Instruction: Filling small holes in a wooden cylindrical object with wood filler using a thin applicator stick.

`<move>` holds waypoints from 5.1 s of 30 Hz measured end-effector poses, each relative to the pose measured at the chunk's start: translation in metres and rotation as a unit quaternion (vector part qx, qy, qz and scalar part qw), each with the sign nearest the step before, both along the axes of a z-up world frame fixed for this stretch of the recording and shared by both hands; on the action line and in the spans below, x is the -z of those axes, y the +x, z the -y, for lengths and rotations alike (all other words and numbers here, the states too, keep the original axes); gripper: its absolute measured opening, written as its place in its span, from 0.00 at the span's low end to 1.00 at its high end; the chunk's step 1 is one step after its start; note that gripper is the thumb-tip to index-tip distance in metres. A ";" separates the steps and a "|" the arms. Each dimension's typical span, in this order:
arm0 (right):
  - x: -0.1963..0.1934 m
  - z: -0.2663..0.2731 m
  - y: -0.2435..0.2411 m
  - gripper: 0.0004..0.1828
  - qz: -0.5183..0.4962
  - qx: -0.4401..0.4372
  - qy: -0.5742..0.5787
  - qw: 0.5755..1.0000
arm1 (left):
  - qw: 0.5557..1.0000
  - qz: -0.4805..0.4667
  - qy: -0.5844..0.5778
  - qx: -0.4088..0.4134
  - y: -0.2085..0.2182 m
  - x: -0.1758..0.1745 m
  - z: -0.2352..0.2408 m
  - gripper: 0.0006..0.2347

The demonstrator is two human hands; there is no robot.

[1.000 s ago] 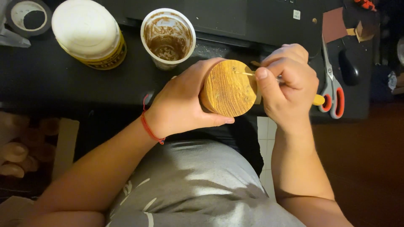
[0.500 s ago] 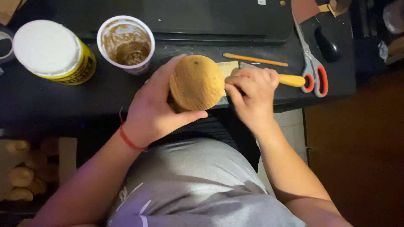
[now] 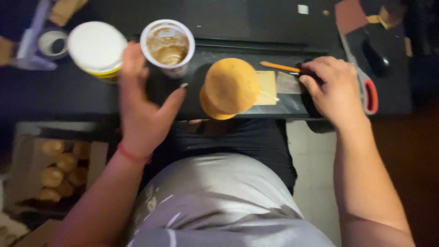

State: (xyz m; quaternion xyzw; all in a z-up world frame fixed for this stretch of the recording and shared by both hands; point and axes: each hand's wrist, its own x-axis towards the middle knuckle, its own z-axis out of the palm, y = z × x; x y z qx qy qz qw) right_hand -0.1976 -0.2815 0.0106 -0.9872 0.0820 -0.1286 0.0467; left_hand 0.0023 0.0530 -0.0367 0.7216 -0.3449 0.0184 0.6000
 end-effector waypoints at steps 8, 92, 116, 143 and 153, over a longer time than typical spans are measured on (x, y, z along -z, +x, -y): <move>0.000 -0.010 0.025 0.06 -0.052 0.010 -0.080 0.995 | 0.998 0.040 0.039 -0.032 0.028 -0.022 0.025 0.30; -0.063 -0.213 0.053 0.10 -0.110 -0.010 0.134 0.985 | 0.976 0.193 -0.094 -0.034 0.011 0.015 0.009 0.23; -0.070 -0.128 -0.037 0.19 0.023 0.006 0.170 0.985 | 0.996 -0.019 0.089 0.001 0.011 -0.023 0.021 0.30; -0.056 -0.079 -0.020 0.35 0.032 -0.110 -0.174 0.978 | 0.987 -0.087 0.010 0.135 -0.057 -0.043 0.049 0.47; -0.046 -0.064 -0.006 0.28 0.163 -0.166 -0.220 0.947 | 0.997 -0.014 0.008 0.072 -0.053 -0.026 0.059 0.34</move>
